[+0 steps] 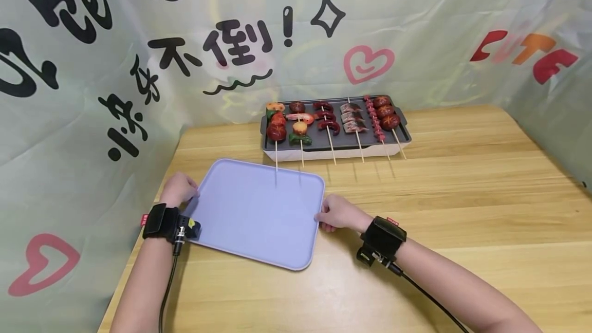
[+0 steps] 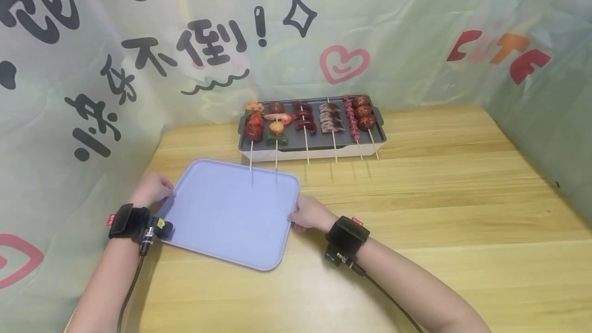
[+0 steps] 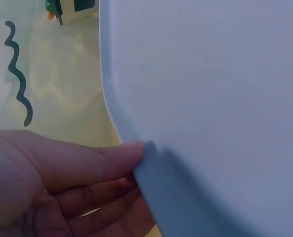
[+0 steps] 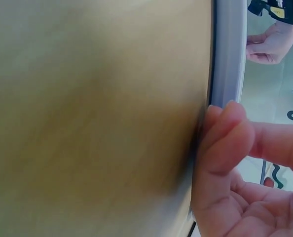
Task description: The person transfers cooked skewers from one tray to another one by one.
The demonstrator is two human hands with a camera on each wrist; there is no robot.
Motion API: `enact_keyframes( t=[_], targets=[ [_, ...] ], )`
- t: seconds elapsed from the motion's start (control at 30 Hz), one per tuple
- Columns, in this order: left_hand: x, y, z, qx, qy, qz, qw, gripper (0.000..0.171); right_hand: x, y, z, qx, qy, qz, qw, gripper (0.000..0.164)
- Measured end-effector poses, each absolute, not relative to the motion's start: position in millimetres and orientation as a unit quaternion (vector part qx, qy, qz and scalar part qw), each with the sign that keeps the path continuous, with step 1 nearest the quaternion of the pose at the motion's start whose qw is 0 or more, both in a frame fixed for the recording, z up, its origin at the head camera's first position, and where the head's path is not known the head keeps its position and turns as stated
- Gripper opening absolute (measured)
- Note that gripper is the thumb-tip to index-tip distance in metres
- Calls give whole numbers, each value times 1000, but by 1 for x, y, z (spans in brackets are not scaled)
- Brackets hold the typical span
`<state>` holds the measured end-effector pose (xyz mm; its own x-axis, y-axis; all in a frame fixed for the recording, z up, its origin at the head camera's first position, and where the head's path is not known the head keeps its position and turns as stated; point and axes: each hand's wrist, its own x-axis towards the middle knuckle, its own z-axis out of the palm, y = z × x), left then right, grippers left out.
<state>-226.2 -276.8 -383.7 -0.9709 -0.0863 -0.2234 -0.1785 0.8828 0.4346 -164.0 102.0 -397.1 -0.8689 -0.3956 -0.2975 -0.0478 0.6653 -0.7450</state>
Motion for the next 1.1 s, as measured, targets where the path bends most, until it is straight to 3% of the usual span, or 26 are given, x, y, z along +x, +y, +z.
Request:
enact_keyframes(
  t=[0.53,1.1],
  targets=[
    [-218,-251,-378,-63,960,236,133,7,-171,132,-398,-120,888,-381,225,22],
    [-211,-210,-380,2,945,273,181,22,-180,181,-389,-108,899,-356,229,22]
  ],
)
